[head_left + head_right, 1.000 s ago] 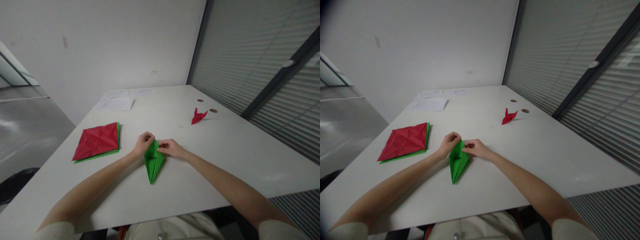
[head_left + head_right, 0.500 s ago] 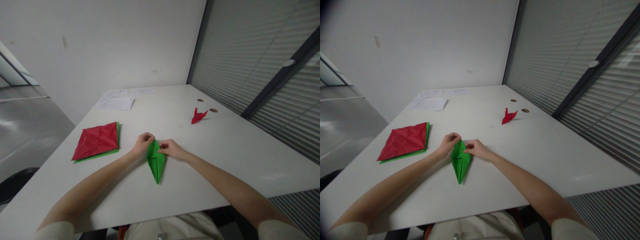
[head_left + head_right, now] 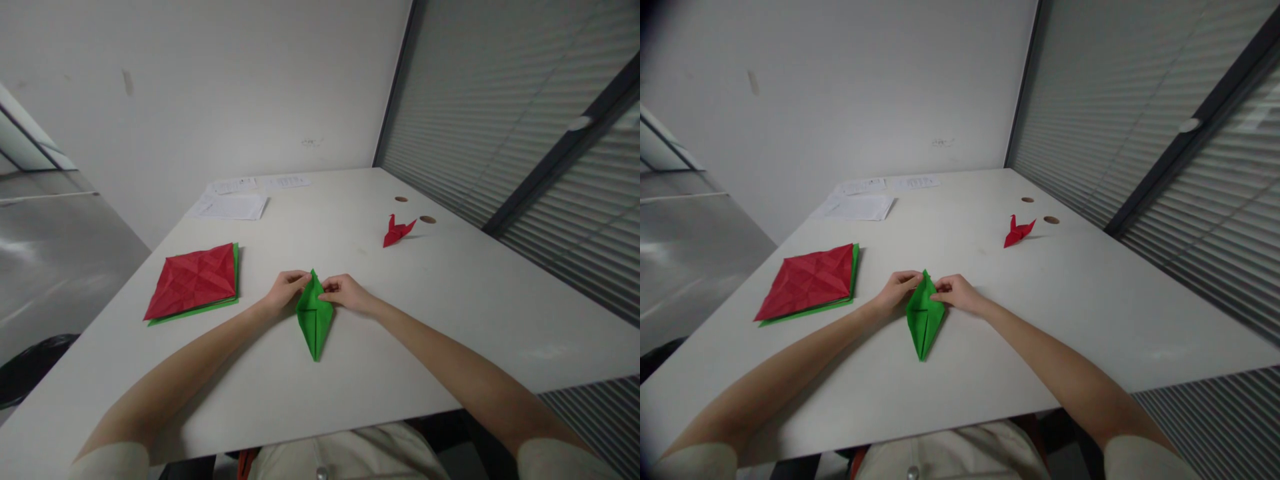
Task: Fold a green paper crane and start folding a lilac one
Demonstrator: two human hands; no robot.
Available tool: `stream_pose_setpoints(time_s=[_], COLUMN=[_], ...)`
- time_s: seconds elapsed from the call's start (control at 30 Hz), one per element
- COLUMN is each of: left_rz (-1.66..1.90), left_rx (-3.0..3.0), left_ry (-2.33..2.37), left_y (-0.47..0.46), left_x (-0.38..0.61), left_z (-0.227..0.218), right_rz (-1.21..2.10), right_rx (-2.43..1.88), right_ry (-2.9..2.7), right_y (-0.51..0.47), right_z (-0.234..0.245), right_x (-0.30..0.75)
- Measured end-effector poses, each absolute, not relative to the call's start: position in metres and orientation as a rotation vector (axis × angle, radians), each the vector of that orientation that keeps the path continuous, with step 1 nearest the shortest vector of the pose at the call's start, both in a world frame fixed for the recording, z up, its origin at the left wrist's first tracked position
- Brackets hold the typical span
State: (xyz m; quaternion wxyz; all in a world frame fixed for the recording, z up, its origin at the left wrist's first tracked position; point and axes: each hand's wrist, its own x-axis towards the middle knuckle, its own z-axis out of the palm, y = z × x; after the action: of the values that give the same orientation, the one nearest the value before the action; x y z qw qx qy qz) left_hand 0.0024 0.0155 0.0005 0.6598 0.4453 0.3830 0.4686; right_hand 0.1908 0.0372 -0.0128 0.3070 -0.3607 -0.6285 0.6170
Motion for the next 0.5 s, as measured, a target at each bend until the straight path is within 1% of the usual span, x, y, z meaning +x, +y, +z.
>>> stream_pose_setpoints(time_s=[0.23,0.3,0.4,0.5], left_rz=[1.089,1.098,1.1,1.06], left_rx=[0.995,0.962,0.974,1.134], left_ry=[0.895,0.89,0.895,0.948], left_y=[0.018,0.017,0.015,0.011], left_x=[0.003,0.004,0.007,0.01], left_z=[-0.006,-0.006,-0.005,-0.002], right_rz=[1.648,1.609,1.392,1.182], right_rx=[-0.959,-0.958,-0.979,-1.001], right_ry=[-1.683,-1.709,-1.725,-1.742], right_y=[0.038,0.037,0.036,0.036], right_z=[-0.012,-0.01,-0.003,0.003], right_x=[0.191,0.191,0.19,0.19])
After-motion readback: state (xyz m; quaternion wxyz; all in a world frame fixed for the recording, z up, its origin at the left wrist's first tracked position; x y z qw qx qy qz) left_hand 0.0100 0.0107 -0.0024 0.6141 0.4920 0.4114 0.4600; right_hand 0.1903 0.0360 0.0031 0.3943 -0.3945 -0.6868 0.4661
